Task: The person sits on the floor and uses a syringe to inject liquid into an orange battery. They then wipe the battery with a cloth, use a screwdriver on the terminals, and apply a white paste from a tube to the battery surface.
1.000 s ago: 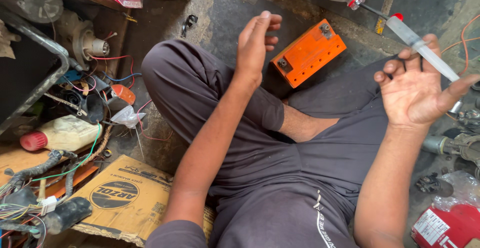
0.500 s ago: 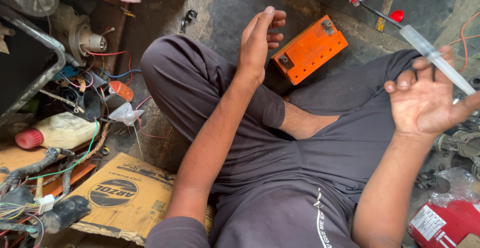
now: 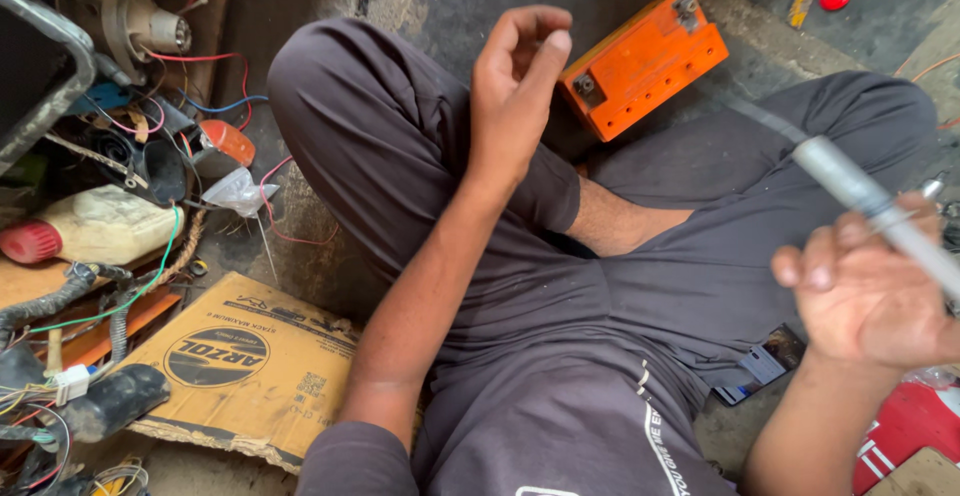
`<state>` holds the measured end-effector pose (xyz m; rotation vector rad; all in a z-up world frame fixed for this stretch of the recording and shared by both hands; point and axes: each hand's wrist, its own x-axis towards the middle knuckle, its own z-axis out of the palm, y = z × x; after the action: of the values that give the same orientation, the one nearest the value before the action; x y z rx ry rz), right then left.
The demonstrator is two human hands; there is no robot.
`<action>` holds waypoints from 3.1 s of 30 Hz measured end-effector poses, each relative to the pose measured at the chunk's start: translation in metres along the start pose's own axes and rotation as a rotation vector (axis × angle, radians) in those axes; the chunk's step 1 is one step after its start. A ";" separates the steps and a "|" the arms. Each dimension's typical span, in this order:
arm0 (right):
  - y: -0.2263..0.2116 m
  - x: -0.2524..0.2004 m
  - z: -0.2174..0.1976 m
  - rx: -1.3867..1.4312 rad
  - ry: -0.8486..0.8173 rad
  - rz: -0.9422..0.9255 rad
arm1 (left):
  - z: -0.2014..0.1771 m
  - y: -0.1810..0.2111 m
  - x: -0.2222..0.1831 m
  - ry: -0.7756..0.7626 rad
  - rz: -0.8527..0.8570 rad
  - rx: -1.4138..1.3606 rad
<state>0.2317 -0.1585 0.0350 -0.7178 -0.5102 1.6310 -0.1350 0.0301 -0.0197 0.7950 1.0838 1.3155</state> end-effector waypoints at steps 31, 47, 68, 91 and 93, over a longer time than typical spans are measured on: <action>0.013 0.012 0.083 -0.241 0.215 0.221 | 0.033 -0.023 -0.051 -0.138 0.422 1.104; 0.011 0.060 0.147 -0.394 0.107 0.274 | 0.029 -0.032 -0.050 -0.124 0.355 1.117; 0.007 0.053 0.132 -0.409 0.094 0.248 | 0.028 -0.038 -0.050 -0.121 0.345 1.161; 0.008 0.059 0.132 -0.396 0.066 0.247 | 0.030 -0.037 -0.049 -0.113 0.342 1.165; 0.009 0.059 0.132 -0.392 0.065 0.245 | 0.030 -0.037 -0.050 -0.111 0.342 1.169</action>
<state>0.1284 -0.0939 0.1125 -1.1578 -0.7272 1.7461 -0.0907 -0.0197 -0.0362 1.9474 1.6674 0.7817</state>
